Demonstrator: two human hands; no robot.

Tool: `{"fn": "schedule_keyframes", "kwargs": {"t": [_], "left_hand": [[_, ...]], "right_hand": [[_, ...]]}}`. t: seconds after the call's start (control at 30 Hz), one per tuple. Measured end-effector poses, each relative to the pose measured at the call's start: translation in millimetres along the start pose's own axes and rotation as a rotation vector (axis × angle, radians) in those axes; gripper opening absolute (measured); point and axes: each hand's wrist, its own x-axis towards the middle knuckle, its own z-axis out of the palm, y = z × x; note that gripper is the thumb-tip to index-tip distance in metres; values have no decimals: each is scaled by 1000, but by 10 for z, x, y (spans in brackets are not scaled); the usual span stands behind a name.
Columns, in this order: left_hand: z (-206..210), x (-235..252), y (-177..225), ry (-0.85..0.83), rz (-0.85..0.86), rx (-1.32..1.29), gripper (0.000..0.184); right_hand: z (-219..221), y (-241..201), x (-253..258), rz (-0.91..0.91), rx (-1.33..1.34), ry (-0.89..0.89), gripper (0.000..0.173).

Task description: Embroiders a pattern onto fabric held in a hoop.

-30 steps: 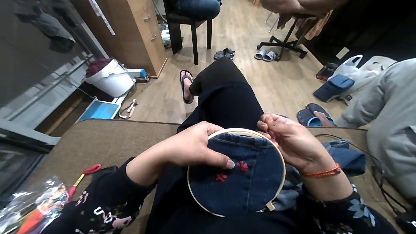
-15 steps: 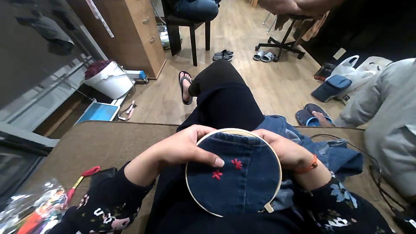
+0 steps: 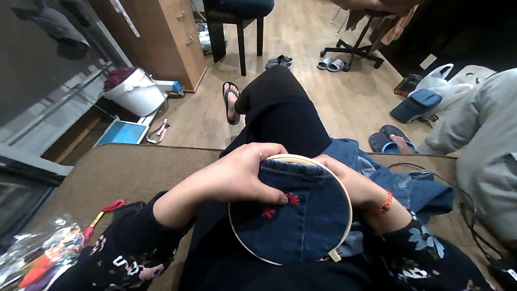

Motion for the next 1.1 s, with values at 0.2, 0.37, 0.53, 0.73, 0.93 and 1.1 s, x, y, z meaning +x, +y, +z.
{"fn": "schedule_keyframes", "kwargs": {"t": [0.2, 0.37, 0.53, 0.73, 0.93, 1.1], "left_hand": [[-47, 16, -32, -56, 8, -69, 38], [-63, 17, -35, -119, 23, -202, 39], [-61, 16, -30, -118, 3, -203, 40], [-54, 23, -8, -109, -13, -200, 40], [-52, 30, 9, -110, -32, -197, 40], [-51, 44, -4, -115, -18, -200, 41]], "right_hand": [[8, 23, 55, -54, -55, -15, 16], [8, 32, 66, -106, -58, -40, 20], [-68, 224, 84, -274, -101, -91, 22], [44, -86, 23, -5, -136, 35, 9], [33, -3, 52, -148, -112, -34, 20], [-196, 680, -7, -368, -29, -129, 22]]}}
